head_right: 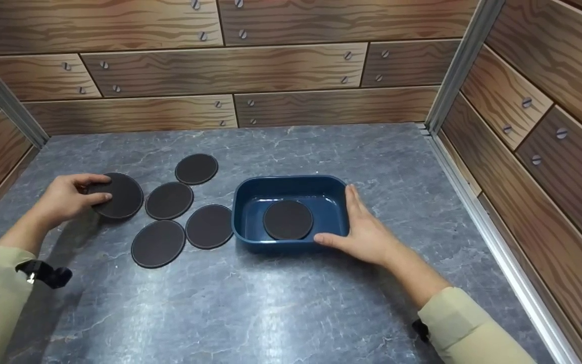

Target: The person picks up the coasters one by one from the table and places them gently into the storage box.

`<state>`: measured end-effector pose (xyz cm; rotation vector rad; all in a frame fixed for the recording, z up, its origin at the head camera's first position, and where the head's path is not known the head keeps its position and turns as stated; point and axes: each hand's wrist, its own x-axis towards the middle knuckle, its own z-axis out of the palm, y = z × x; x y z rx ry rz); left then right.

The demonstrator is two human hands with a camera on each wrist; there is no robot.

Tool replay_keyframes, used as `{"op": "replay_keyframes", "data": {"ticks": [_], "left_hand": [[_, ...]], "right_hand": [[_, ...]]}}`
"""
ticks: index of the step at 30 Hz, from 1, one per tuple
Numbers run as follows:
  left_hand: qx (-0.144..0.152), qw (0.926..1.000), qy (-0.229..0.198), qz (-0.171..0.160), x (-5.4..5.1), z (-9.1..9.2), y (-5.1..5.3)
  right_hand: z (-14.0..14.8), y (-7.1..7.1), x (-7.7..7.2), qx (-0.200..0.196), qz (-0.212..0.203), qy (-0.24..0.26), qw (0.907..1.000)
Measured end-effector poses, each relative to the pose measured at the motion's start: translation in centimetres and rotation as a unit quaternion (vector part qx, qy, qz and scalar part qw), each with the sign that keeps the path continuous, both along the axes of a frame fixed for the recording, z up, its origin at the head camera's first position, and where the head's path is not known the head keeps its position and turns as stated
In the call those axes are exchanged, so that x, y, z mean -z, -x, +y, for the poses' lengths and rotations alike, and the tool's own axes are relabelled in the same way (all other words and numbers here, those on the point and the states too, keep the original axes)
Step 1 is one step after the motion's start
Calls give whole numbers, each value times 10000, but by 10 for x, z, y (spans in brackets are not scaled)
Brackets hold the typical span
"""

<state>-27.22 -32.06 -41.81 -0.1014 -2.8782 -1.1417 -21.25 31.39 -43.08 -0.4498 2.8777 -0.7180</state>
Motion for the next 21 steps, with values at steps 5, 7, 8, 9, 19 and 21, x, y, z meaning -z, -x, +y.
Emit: {"op": "replay_keyframes", "data": {"ticks": [5,7,8,9,19,21], "left_hand": [[-11,9999,60,119,-10,-1,-5],[-105,9997,38,206,-15,-1,-6],[-153,9996,30,251,-18,-1,-7],[-202,9993,20,300,-22,-1,-8],[-196,9968,-93,763,-47,23,-15],[-98,9960,-129,880,-50,31,-16]], "right_hand": [[-1,0,0,-28,56,12,10000],[-1,0,-1,-31,47,18,10000],[-1,0,-1,-32,36,28,10000],[-2,0,-1,-33,24,37,10000],[-2,1,-1,-71,56,59,9999],[-1,0,0,-54,25,39,10000]]}}
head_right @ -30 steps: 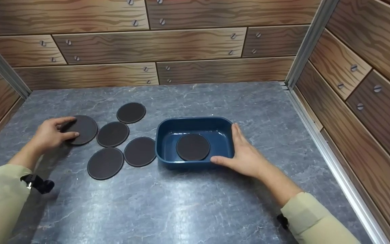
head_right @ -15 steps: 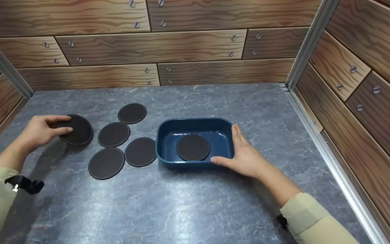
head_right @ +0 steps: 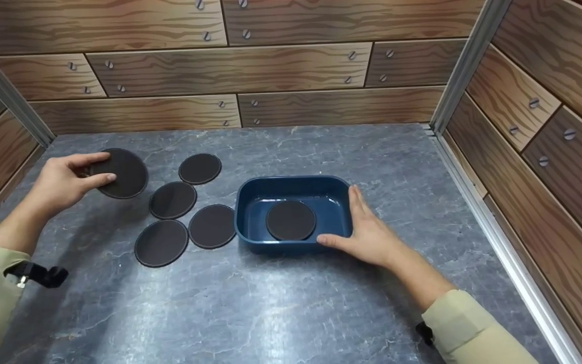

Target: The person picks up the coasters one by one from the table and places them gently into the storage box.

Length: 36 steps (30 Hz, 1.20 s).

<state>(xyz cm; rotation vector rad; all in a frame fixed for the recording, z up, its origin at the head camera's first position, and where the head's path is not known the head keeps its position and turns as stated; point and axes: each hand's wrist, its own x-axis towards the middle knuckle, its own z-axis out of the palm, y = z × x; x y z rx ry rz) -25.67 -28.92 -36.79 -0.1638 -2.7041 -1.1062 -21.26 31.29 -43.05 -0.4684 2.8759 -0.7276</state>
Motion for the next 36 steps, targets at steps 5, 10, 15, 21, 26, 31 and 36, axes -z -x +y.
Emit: {"op": "replay_keyframes", "data": {"ticks": [5,10,15,21,26,31,36], "left_hand": [[260,9992,33,302,-7,25,1],[591,9966,5,572,-16,52,2],[1012,9920,-103,749,-24,82,0],[1426,9846,-322,960,-35,119,1],[1794,9776,-425,1016,-39,151,4],[2147,9718,-483,850,-35,182,6],[2372,9673,-424,787,-24,208,8]], "right_hand": [[2,-2,2,32,-57,-58,10000],[2,-1,2,39,-11,-37,10000],[-1,0,1,11,26,-1,10000],[-2,0,-2,-20,43,36,10000],[-1,-1,-3,-8,25,44,10000],[-1,-1,-1,-3,12,43,10000],[-1,-1,-1,-6,15,28,10000]]}}
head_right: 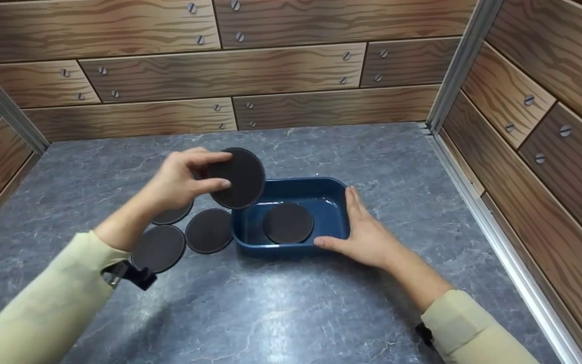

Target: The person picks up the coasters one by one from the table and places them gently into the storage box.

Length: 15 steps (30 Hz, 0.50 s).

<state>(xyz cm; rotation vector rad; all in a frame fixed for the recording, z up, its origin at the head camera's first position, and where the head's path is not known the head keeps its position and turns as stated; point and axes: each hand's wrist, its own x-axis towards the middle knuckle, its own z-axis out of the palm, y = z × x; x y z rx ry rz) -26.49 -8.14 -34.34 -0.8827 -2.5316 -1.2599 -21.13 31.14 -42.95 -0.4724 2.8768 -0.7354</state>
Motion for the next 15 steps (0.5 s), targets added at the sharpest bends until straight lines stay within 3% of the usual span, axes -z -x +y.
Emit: {"op": "replay_keyframes", "data": {"ticks": [7,15], "left_hand": [[288,9995,96,-74,19,28,4],[359,9984,145,-406,34,51,7]], "right_hand": [[0,0,1,45,-10,-19,10000],[2,-1,1,59,27,34,10000]]}}
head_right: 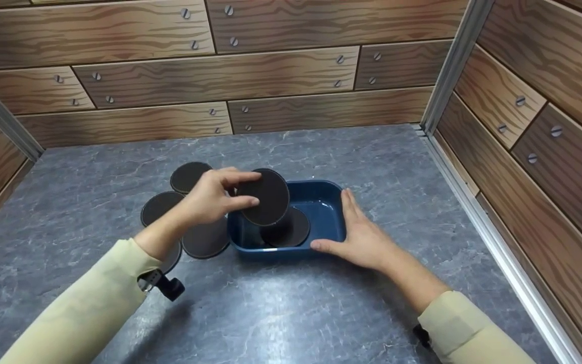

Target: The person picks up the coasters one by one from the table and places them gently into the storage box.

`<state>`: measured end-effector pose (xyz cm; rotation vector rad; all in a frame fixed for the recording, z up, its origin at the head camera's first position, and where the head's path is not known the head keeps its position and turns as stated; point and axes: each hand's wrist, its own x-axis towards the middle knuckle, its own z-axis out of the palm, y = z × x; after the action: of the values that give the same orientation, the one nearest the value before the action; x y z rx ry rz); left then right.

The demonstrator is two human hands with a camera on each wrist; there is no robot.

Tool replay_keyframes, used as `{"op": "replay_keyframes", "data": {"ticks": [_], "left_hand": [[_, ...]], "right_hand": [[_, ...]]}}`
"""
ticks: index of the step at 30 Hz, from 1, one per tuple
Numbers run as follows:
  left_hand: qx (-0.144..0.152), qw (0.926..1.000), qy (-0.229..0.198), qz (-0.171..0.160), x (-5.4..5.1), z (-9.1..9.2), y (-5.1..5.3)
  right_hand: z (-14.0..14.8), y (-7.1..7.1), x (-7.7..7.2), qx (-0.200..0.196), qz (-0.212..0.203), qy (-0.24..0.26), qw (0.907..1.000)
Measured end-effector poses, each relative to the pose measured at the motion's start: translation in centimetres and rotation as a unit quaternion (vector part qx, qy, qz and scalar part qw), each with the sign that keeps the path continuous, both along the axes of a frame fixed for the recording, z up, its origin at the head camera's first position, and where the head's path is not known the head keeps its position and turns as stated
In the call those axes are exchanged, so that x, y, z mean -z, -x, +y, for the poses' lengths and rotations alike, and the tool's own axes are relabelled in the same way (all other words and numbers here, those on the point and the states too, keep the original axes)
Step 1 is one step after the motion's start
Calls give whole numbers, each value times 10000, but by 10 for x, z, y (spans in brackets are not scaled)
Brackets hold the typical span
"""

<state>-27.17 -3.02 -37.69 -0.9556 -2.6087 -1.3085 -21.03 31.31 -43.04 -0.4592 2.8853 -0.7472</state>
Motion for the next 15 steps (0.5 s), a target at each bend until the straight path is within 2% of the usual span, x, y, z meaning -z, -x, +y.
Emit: {"op": "replay_keyframes", "data": {"ticks": [6,15], "left_hand": [[24,10000,40,-48,11,13,3],[30,9990,417,-142,28,27,5]], "right_hand": [[-1,0,-2,-19,27,-10,10000],[-1,1,-1,-42,69,-8,10000]]}}
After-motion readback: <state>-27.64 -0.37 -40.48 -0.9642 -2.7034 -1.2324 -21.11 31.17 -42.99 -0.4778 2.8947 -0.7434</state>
